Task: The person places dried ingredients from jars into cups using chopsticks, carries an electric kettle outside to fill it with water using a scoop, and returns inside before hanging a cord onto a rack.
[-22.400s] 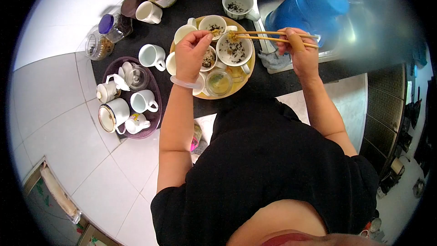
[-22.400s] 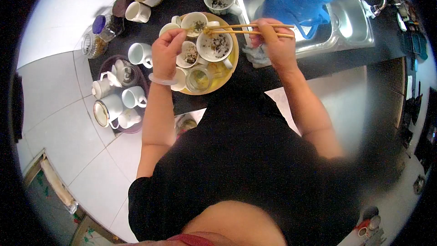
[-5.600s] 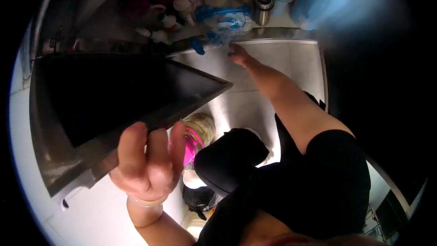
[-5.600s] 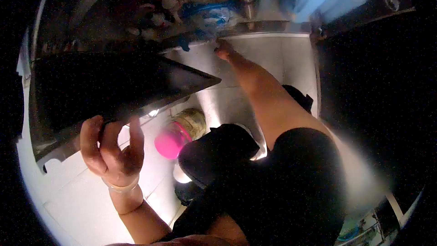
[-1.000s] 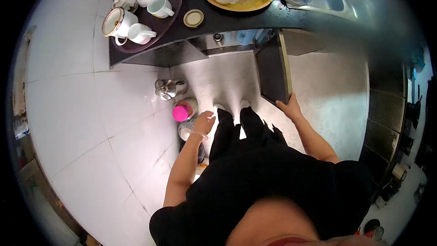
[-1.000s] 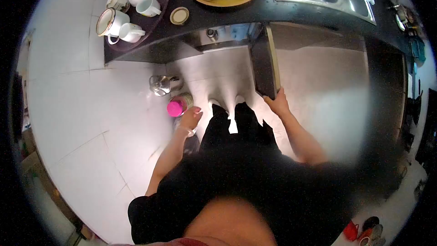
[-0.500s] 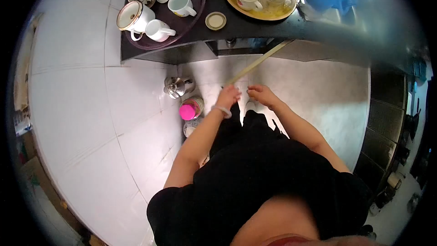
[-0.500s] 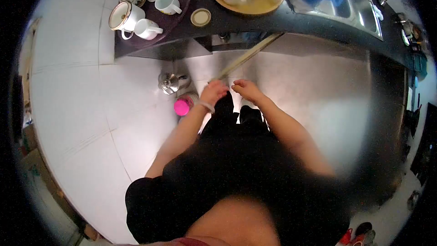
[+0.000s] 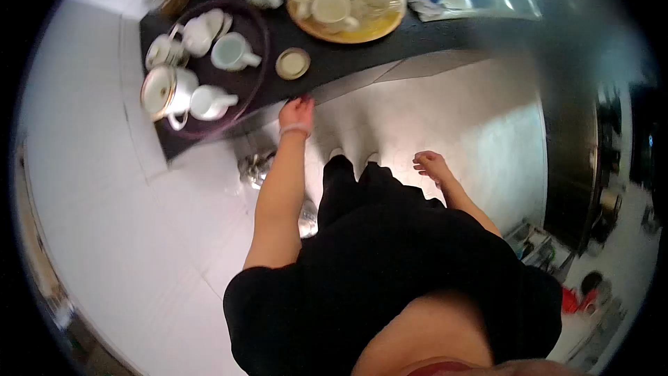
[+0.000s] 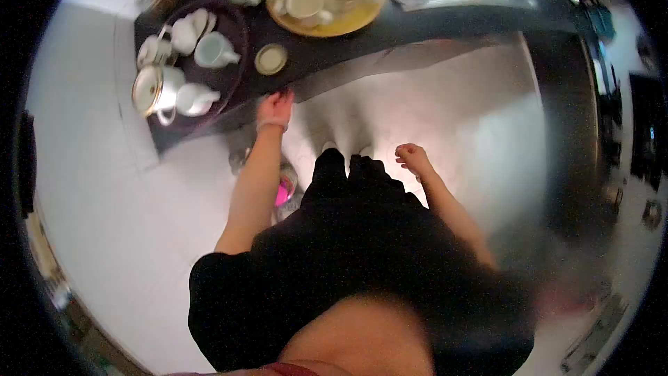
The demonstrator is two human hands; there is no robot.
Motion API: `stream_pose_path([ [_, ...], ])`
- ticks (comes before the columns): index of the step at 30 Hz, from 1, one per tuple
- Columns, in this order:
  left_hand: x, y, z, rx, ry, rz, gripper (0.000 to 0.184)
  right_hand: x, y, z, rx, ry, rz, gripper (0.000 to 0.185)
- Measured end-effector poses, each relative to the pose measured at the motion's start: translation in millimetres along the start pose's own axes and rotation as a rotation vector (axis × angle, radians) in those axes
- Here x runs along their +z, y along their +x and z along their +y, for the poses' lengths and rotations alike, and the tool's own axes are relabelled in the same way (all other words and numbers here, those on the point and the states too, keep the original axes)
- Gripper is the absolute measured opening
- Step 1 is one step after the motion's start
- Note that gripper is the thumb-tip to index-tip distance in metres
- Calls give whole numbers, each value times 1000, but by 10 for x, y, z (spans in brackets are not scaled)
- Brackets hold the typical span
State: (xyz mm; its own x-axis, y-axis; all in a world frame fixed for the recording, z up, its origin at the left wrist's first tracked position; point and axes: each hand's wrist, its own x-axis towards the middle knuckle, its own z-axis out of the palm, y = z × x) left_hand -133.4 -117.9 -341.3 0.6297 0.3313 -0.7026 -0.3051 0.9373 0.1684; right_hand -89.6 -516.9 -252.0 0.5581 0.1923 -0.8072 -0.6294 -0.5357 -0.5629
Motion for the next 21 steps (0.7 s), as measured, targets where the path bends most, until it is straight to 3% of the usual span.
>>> stream_pose_path([
  [4,-213,-101,-25,26,-24,-144,24,-218,-6,256,-61,-27,69,25],
  [5,15,-339,-72,27,-1,35,22,-286,-31,277,-79,-41,112,25],
  [8,-275,-61,52,-25,169,-6,21,-506,-117,464,-29,87,207,25],
  [9,-450,196,157,-6,361,-123,21,-622,-129,543,1,83,218,25],
  [11,-852,794,350,245,1038,-454,21,-846,-162,701,69,56,230,24],
  [13,-523,589,288,447,1188,-233,22,-1073,-191,790,90,85,257,24],
  [15,-174,295,283,23,207,-41,21,-1317,-137,934,99,105,254,22],
  [19,-167,85,30,320,334,218,17,-2104,183,1003,50,23,249,21],
  [21,-197,65,-266,330,456,383,14,-2520,430,1024,-59,14,278,21],
])
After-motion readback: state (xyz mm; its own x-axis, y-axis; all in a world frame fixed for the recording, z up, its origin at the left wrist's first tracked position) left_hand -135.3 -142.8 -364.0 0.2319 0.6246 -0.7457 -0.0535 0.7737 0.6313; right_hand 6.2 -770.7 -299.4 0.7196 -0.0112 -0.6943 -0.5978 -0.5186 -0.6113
